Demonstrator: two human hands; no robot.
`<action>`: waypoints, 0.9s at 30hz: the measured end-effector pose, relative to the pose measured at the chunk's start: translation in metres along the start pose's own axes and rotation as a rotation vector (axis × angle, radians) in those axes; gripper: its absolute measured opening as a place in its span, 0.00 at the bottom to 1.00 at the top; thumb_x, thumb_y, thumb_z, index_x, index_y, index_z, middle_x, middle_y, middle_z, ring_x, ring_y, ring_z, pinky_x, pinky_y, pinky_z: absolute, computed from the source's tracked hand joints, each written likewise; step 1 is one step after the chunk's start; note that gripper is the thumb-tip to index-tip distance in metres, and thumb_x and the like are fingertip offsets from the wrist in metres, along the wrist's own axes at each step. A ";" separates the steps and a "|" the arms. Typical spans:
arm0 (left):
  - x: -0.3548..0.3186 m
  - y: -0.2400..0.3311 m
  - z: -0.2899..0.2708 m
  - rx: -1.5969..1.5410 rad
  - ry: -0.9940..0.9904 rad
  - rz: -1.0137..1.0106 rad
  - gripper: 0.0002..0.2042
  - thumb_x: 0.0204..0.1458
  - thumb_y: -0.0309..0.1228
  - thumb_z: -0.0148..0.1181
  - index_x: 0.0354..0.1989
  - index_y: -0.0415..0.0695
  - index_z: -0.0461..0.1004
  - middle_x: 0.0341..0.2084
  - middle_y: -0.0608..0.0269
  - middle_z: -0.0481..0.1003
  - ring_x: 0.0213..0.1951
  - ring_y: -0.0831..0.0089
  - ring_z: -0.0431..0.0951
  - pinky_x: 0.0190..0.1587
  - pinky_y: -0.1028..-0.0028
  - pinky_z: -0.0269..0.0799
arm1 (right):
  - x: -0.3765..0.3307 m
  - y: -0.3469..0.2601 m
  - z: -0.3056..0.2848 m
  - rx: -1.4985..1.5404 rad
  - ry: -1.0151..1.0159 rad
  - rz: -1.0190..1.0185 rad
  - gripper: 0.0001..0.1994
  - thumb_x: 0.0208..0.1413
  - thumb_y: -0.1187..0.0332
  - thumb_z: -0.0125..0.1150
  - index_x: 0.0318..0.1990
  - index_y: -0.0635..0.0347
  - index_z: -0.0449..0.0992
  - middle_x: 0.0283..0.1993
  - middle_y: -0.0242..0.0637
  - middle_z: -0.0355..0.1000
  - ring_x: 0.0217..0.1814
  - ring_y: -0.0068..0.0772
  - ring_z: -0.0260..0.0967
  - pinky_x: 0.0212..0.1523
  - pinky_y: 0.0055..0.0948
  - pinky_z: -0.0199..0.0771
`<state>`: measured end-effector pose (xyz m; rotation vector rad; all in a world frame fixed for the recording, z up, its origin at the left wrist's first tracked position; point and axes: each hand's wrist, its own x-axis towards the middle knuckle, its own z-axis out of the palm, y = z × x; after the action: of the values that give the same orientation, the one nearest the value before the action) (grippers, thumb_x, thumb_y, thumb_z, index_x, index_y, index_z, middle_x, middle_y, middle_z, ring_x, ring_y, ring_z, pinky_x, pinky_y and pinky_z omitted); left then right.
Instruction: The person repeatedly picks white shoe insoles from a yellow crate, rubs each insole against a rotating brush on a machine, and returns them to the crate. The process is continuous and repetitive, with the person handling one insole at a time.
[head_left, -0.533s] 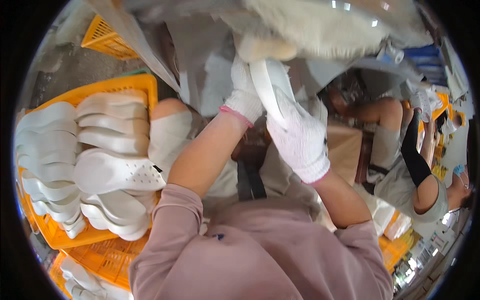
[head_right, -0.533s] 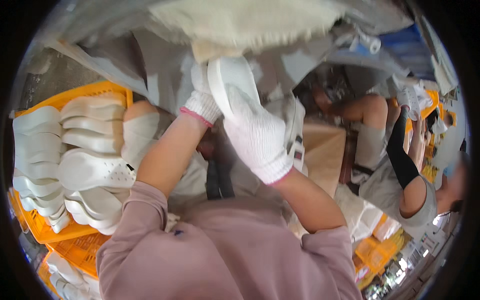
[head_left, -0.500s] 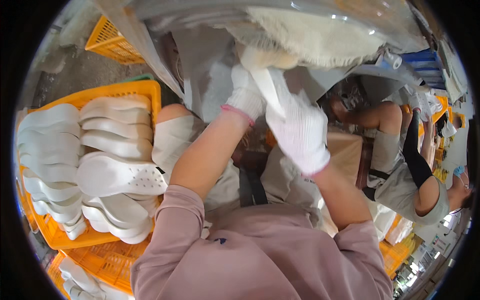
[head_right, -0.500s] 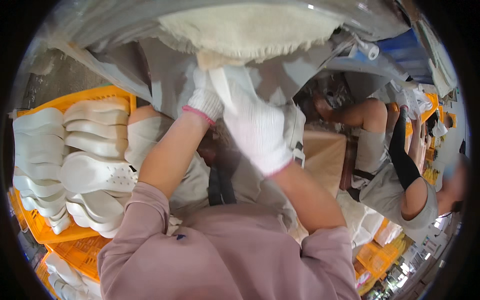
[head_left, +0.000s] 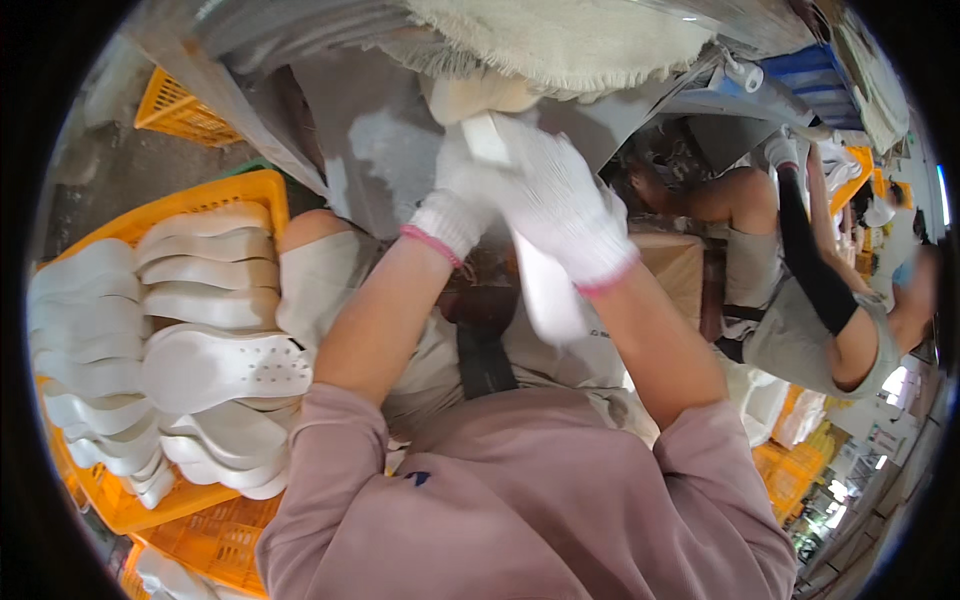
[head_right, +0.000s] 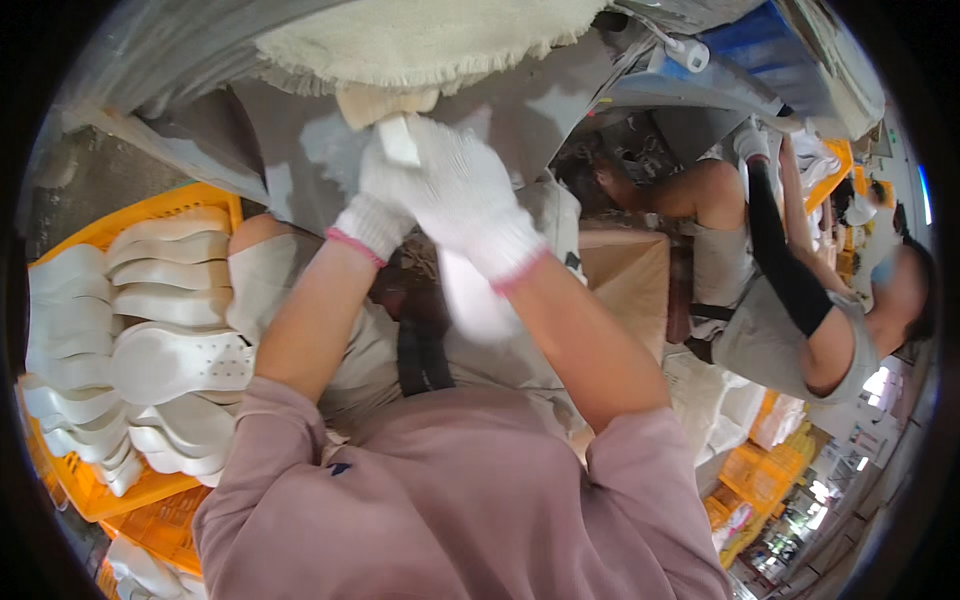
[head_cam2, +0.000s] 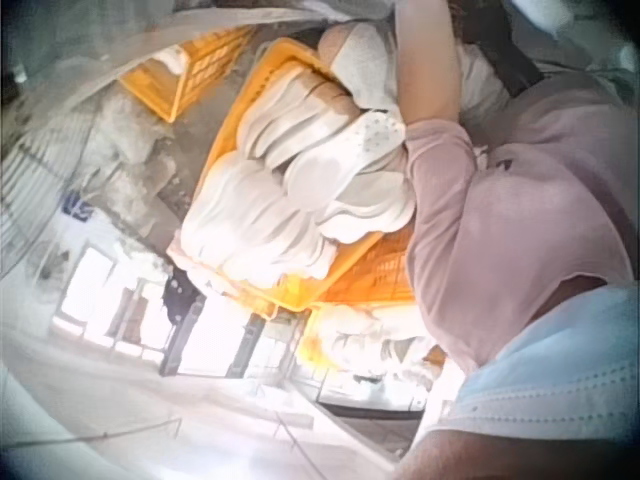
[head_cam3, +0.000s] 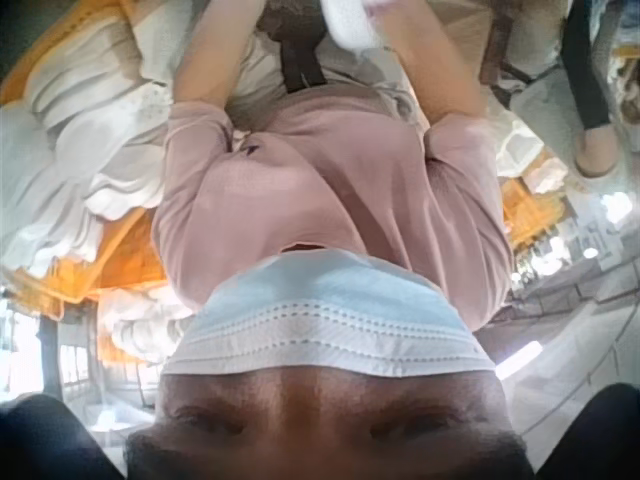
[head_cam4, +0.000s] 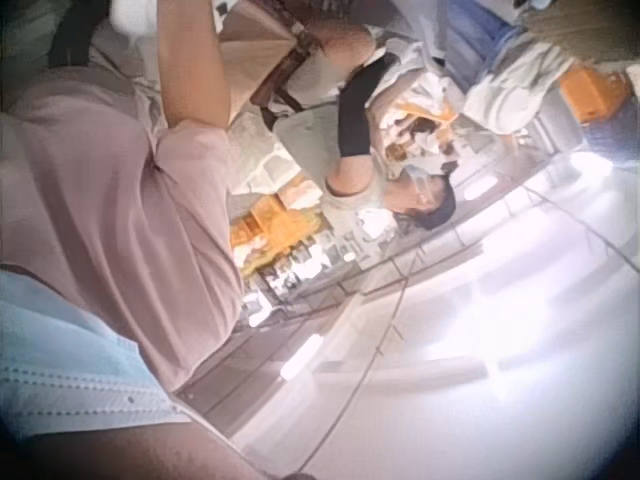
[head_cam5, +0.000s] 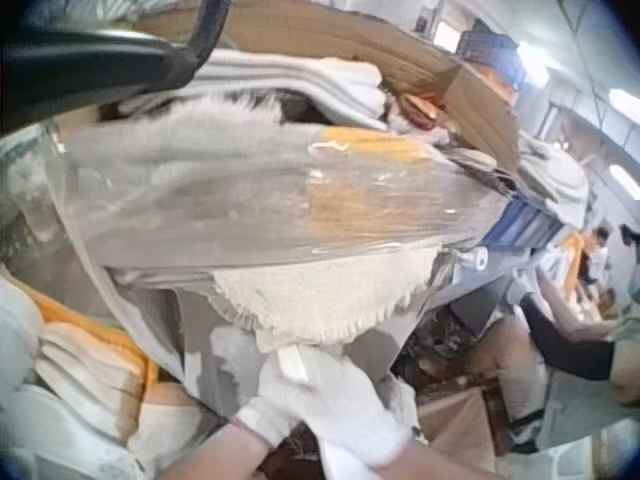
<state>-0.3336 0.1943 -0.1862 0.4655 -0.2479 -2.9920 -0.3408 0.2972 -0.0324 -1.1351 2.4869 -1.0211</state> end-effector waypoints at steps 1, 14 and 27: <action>0.001 0.006 0.004 0.019 0.095 -0.096 0.28 0.67 0.54 0.46 0.51 0.37 0.78 0.39 0.49 0.80 0.40 0.50 0.82 0.49 0.52 0.80 | -0.011 -0.012 -0.015 0.064 -0.247 0.223 0.39 0.53 0.50 0.69 0.69 0.62 0.69 0.59 0.58 0.76 0.60 0.57 0.76 0.56 0.44 0.77; -0.037 0.001 0.031 0.021 0.156 0.005 0.36 0.60 0.73 0.46 0.52 0.51 0.75 0.33 0.63 0.76 0.33 0.55 0.81 0.36 0.46 0.82 | -0.080 -0.058 0.007 -0.220 0.028 0.345 0.34 0.48 0.56 0.79 0.63 0.58 0.76 0.56 0.49 0.80 0.55 0.55 0.80 0.58 0.48 0.78; -0.010 0.028 0.000 0.656 -0.086 0.233 0.17 0.65 0.36 0.58 0.54 0.34 0.75 0.53 0.45 0.80 0.53 0.55 0.83 0.56 0.60 0.78 | -0.019 -0.020 0.019 -0.130 0.365 0.084 0.26 0.47 0.52 0.81 0.47 0.61 0.82 0.40 0.48 0.83 0.42 0.48 0.85 0.45 0.41 0.83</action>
<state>-0.3218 0.1683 -0.1785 0.3227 -1.2127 -2.6416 -0.3076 0.2927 -0.0348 -0.9367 2.8953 -1.1449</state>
